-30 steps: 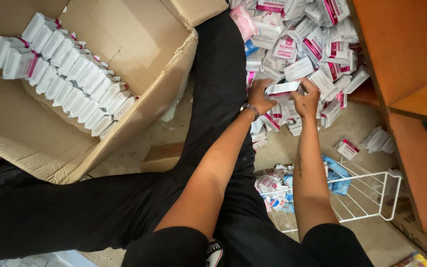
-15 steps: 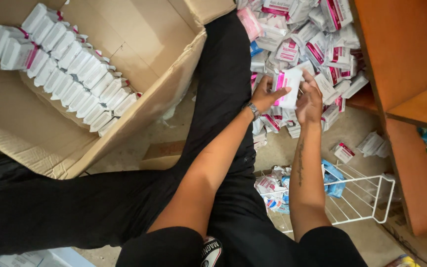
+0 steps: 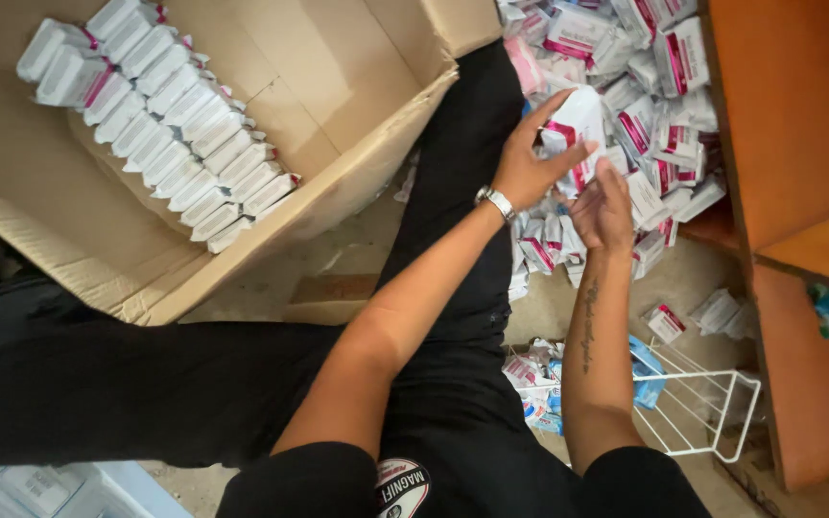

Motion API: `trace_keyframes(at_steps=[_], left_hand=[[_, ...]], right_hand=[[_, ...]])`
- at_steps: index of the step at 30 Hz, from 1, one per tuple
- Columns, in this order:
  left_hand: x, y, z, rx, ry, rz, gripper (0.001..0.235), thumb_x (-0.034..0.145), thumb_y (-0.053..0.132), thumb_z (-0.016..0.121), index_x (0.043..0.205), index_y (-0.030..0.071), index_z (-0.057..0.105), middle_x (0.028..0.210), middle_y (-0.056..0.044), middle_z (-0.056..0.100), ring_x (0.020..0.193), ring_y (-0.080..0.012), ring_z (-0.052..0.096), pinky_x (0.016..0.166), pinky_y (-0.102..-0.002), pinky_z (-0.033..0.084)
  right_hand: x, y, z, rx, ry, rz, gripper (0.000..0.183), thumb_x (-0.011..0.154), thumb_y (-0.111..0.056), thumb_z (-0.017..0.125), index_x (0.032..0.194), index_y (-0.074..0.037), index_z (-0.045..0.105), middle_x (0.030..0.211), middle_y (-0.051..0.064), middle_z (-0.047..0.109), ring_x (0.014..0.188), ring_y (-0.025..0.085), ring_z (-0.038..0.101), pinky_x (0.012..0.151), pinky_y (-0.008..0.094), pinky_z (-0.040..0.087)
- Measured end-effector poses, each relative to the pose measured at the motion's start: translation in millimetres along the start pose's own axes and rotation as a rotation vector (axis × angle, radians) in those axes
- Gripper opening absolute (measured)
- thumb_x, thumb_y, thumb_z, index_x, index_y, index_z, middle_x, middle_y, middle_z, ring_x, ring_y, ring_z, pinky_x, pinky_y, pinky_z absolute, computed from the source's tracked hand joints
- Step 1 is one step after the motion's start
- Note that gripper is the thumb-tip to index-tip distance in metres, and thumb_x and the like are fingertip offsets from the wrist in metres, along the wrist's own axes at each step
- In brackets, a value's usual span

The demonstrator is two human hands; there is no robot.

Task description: The person packs individual bars of soap into a cardboard box.

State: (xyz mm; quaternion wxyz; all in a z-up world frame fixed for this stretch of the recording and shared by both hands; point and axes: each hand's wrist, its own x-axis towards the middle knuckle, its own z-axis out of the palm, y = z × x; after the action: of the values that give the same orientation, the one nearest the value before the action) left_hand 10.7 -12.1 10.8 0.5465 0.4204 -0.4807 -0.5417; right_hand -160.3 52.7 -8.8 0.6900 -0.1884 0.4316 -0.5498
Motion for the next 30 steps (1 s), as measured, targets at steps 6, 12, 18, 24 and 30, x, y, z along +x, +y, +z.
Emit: trace_keyframes(at_steps=[6, 12, 18, 24, 30], left_hand=[[42.6, 58.1, -69.9, 0.015, -0.14, -0.02, 0.061, 0.081, 0.032, 0.091, 0.124, 0.008, 0.055, 0.102, -0.005, 0.063, 0.095, -0.0139, 0.061, 0.083, -0.031, 0.057], [74.7, 107.7, -155.1, -0.271, -0.242, -0.437, 0.047, 0.088, 0.037, 0.08, 0.112, 0.005, 0.056, 0.093, -0.007, 0.069, 0.062, -0.0137, 0.069, 0.052, -0.031, 0.063], [81.9, 121.7, -242.6, -0.332, -0.152, -0.531, 0.05, 0.095, 0.043, 0.066, 0.131, 0.01, 0.056, 0.094, -0.009, 0.072, 0.055, -0.0158, 0.071, 0.048, -0.029, 0.06], [77.0, 107.2, -323.5, -0.353, 0.062, -0.542, 0.053, 0.096, 0.047, 0.066, 0.134, 0.01, 0.06, 0.096, -0.001, 0.07, 0.057, -0.0108, 0.063, 0.047, -0.024, 0.052], [69.0, 64.8, -400.7, -0.483, 0.288, -0.528, 0.06, 0.087, 0.056, 0.073, 0.128, 0.013, 0.063, 0.091, -0.002, 0.068, 0.061, -0.0119, 0.064, 0.053, -0.027, 0.055]], right_hand=[[28.0, -26.2, 66.2, -0.11, -0.036, 0.031, 0.049, 0.108, -0.043, 0.056, 0.14, -0.006, 0.057, 0.123, 0.009, 0.071, 0.101, 0.023, 0.072, 0.075, 0.039, 0.06], [66.1, -28.2, 128.7, -0.012, -0.143, 0.047, 0.05, 0.113, -0.046, 0.055, 0.132, 0.0, 0.061, 0.111, 0.01, 0.072, 0.081, 0.018, 0.069, 0.062, 0.027, 0.054], [88.9, -22.8, 239.4, -0.224, -0.342, -0.027, 0.049, 0.113, -0.048, 0.054, 0.125, -0.001, 0.063, 0.094, 0.009, 0.071, 0.057, 0.014, 0.061, 0.046, 0.025, 0.046], [112.2, 11.3, 322.5, -0.276, -0.445, 0.084, 0.035, 0.113, -0.035, 0.06, 0.129, -0.005, 0.059, 0.113, 0.01, 0.072, 0.081, 0.017, 0.069, 0.057, 0.029, 0.055], [166.4, 80.2, 369.7, -0.283, -0.51, 0.346, 0.032, 0.107, -0.03, 0.064, 0.13, -0.009, 0.059, 0.113, 0.008, 0.07, 0.081, 0.019, 0.07, 0.069, 0.032, 0.062]])
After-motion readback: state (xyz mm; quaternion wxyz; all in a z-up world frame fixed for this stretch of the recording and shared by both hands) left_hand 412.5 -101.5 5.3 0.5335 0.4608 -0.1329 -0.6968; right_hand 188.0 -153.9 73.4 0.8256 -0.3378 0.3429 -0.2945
